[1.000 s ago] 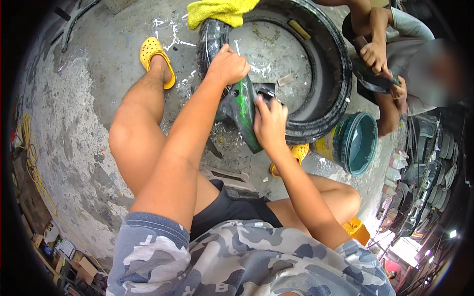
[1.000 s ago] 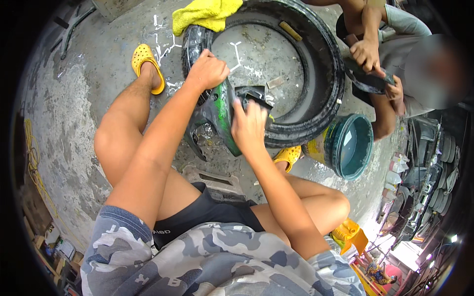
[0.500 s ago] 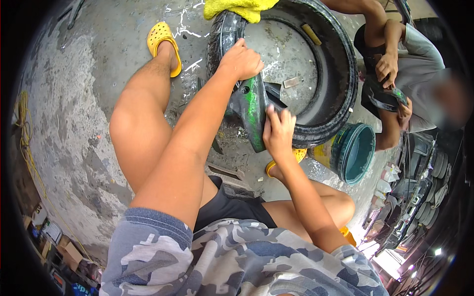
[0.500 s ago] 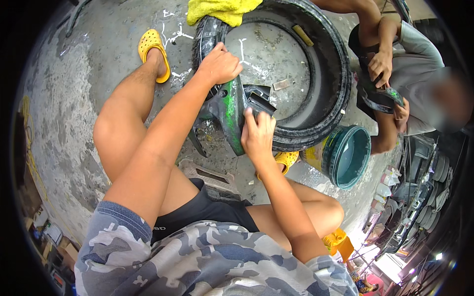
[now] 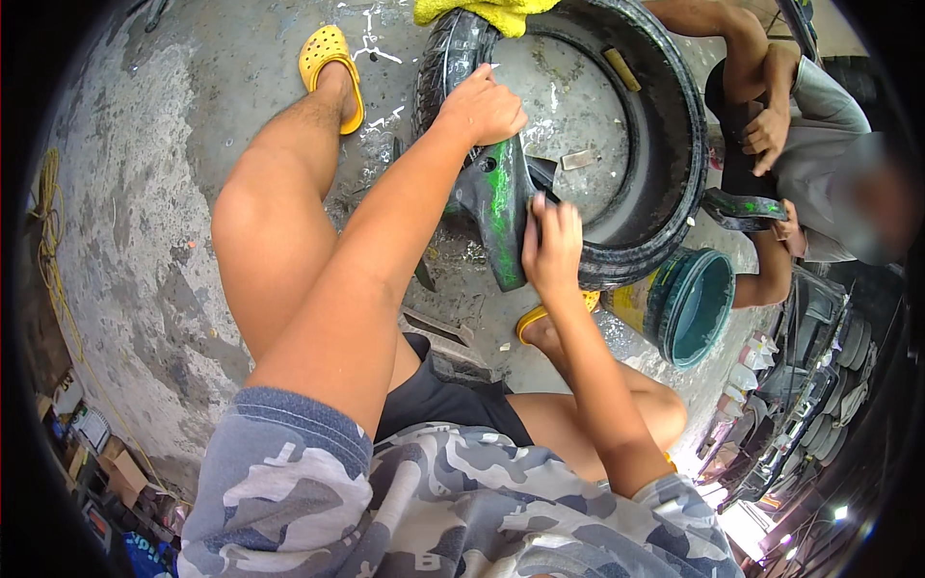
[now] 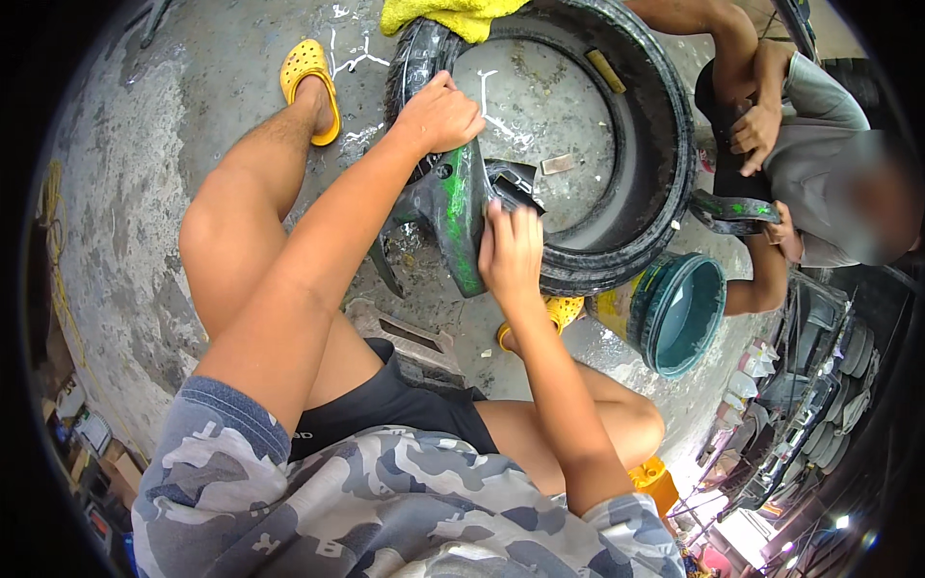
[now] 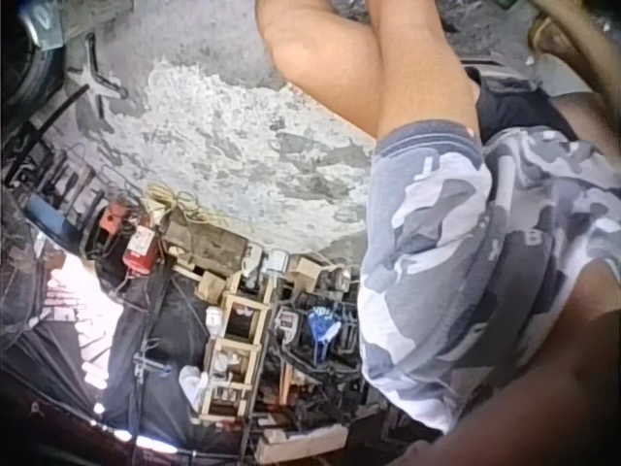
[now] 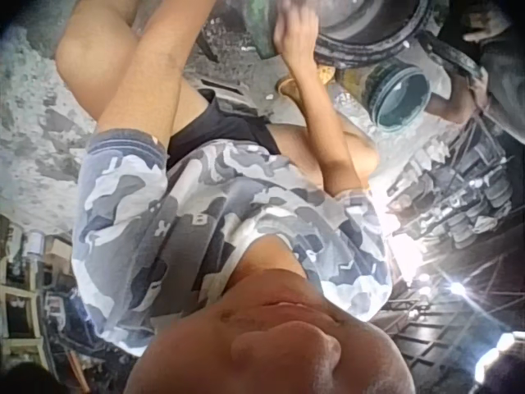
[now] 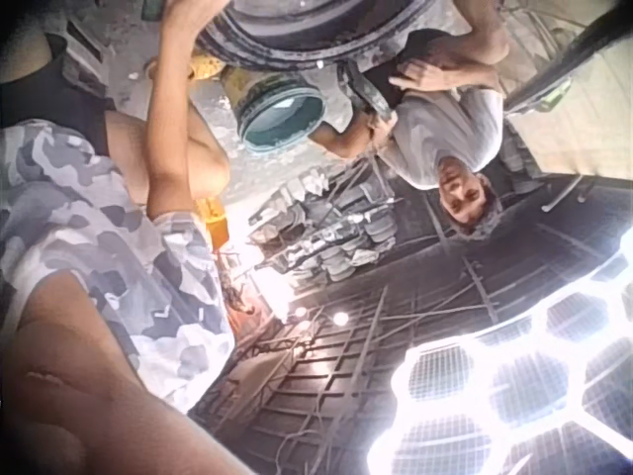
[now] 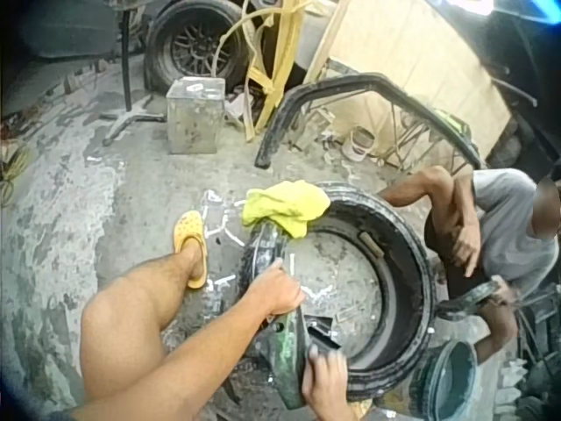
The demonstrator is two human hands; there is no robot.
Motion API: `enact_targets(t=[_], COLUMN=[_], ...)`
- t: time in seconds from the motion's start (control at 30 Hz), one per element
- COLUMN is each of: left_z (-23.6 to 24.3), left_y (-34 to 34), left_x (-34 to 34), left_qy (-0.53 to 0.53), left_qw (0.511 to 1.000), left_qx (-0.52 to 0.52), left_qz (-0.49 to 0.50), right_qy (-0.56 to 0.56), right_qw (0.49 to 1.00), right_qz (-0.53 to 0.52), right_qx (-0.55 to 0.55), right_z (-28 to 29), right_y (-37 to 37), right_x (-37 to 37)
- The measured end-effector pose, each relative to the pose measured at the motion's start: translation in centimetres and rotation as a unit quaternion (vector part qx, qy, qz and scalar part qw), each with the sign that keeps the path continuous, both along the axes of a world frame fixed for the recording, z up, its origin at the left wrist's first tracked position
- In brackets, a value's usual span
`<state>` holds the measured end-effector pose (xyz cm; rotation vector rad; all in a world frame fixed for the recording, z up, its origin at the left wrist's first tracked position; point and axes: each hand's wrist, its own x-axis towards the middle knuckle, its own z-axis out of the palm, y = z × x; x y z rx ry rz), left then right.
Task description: The recorder is wet-sanding a motorcycle body part using sandpaper and water from a bucket.
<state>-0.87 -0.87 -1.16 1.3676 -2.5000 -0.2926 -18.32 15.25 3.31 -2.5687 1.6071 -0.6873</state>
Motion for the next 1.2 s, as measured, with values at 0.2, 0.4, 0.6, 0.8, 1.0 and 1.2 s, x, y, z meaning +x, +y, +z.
enact_targets(t=[0.2, 0.4, 0.6, 0.8, 1.0, 1.2], left_z=[-1.1, 0.1, -1.0, 0.4, -0.5, 0.8], left_y=[0.1, 0.2, 0.3, 0.0, 0.0, -0.3], left_x=[1.2, 0.7, 0.9, 0.5, 1.0, 0.4], left_qy=[0.003, -0.011, -0.007, -0.024, -0.016, -0.035], left_qw=[0.999, 1.0, 1.0, 1.0, 1.0, 0.999], left_qx=[-0.035, -0.007, -0.029, 0.003, 0.001, 0.016], left_qz=[-0.008, -0.003, 0.0, -0.006, -0.02, -0.026], right_qy=[-0.009, -0.053, -0.024, -0.075, -0.001, 0.002], right_qw=[0.999, 0.998, 0.999, 0.997, 1.0, 0.997], right_qz=[-0.021, -0.014, -0.038, 0.014, 0.0, 0.062], right_qx=[0.031, 0.037, 0.015, -0.004, 0.014, 0.037], right_z=[0.2, 0.0, 0.4, -0.5, 0.4, 1.5], right_y=[-2.6, 0.5, -3.4, 1.5, -4.9, -0.9], right_x=[3.0, 0.6, 3.3, -0.5, 2.6, -2.8])
